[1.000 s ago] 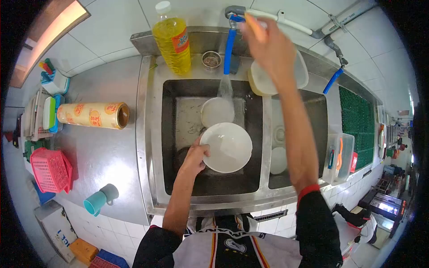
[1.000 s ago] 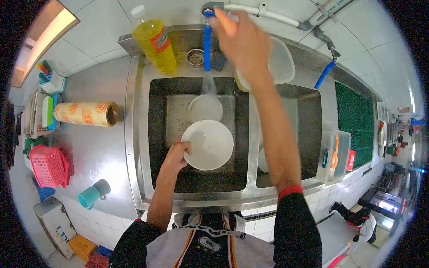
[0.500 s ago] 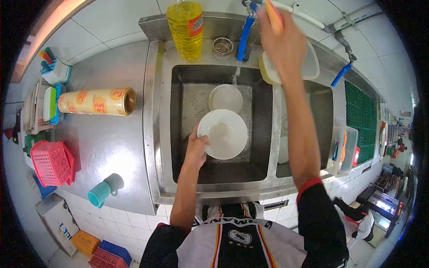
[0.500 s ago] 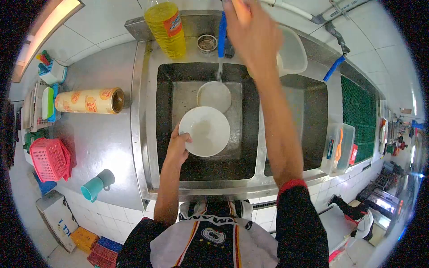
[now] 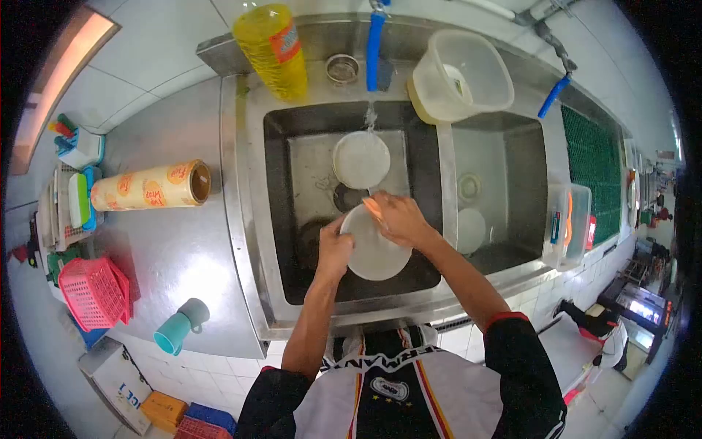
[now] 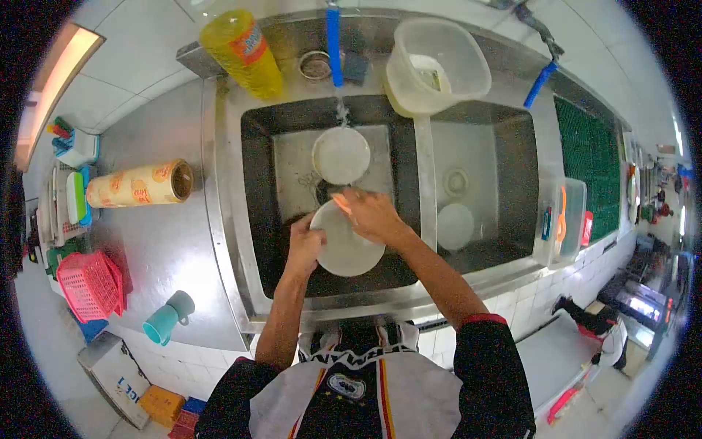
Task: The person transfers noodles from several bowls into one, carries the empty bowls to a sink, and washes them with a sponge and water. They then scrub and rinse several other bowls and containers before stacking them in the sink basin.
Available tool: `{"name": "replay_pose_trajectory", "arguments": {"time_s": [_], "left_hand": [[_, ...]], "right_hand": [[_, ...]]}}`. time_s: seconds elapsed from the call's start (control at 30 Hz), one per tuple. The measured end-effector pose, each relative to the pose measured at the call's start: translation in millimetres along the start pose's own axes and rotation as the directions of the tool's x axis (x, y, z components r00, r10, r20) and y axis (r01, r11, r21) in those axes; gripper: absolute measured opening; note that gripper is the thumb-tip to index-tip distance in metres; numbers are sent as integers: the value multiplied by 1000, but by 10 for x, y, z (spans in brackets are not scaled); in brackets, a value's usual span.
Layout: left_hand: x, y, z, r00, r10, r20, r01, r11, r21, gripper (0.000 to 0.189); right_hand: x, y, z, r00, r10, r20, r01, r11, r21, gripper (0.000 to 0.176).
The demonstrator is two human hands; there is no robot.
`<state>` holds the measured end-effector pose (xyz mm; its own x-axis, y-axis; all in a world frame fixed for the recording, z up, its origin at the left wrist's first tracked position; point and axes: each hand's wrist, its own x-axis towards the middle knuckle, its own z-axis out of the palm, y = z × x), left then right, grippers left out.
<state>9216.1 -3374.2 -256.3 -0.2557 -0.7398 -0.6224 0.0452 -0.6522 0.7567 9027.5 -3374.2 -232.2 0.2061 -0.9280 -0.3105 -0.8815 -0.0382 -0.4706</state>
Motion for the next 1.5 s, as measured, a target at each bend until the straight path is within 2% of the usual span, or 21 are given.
{"name": "replay_pose_trajectory", "arguments": {"time_s": [0.1,0.13,0.23,0.33,0.4,0.43,0.53,0.57,0.63,0.7,0.73,0.8,0.9,0.93,1.0,1.07,1.17,1.27,1.33,1.43,1.5], "left_hand": [[52,13,127,1000,10,0,-10,982,188,56],[135,-38,137,999,51,2,-51,990,130,56],[-37,247,265,996,89,19,-91,992,91,56],[51,309,333,981,195,9,-194,966,168,63],[-84,466,510,979,189,73,-202,910,363,50],[-75,445,578,983,158,94,-183,895,407,49],[-54,573,963,963,178,201,-254,844,471,46],[-77,598,1128,961,175,215,-250,880,403,47],[-26,635,1452,961,197,192,-241,940,243,48],[114,555,1856,943,204,264,-291,890,351,52],[215,424,2049,940,158,302,-276,871,405,53],[367,174,2465,877,247,413,-447,736,508,43],[263,87,2527,888,249,388,-387,858,336,36],[328,23,2323,860,425,283,-496,828,261,31],[676,-255,1661,729,684,-23,-622,675,397,19],[1227,-675,934,643,673,-364,-401,702,589,27],[1632,-803,582,462,743,-483,55,520,852,46],[1909,-949,272,740,609,-287,-140,556,820,55],[1801,-781,341,751,549,-366,-47,597,801,51],[1783,-607,464,755,523,-394,-4,606,796,43],[1799,-500,474,757,551,-351,-55,590,806,37]], "right_hand": [[39,-129,-146,833,-467,-298,373,870,-322,39],[76,-103,-159,835,-483,-264,392,858,-331,35],[-120,287,-233,963,-235,-129,228,971,-71,36],[-547,368,-221,971,235,36,-237,951,200,35],[-474,435,-157,935,-44,-351,83,992,96,33],[-426,439,-129,831,-187,-524,215,977,-7,33],[-610,263,-788,825,-220,-521,230,972,-47,29],[-794,405,-764,846,3,-534,118,974,194,29],[-1143,840,-652,827,372,-421,-41,788,615,28],[-1475,1155,-566,751,564,-344,-173,670,722,27],[-1582,1421,-516,716,582,-387,-213,709,673,27],[-1764,1957,-503,653,604,-457,-270,749,605,25],[-2081,2698,-215,521,505,-688,-275,863,425,16],[-2171,2777,-193,544,528,-652,-370,848,379,17],[-2295,2874,-155,569,578,-585,-544,798,260,20],[-2320,2950,-10,643,600,-476,-652,755,70,31],[-2174,2839,194,629,675,-385,-758,643,-111,37],[-2144,2746,334,658,680,-324,-749,637,-185,32],[-2049,2610,199,646,714,-270,-762,622,-179,30],[-1792,2256,-618,751,489,-444,-560,827,-37,33],[-1271,1614,-1526,662,300,-687,-293,947,131,36]]}}
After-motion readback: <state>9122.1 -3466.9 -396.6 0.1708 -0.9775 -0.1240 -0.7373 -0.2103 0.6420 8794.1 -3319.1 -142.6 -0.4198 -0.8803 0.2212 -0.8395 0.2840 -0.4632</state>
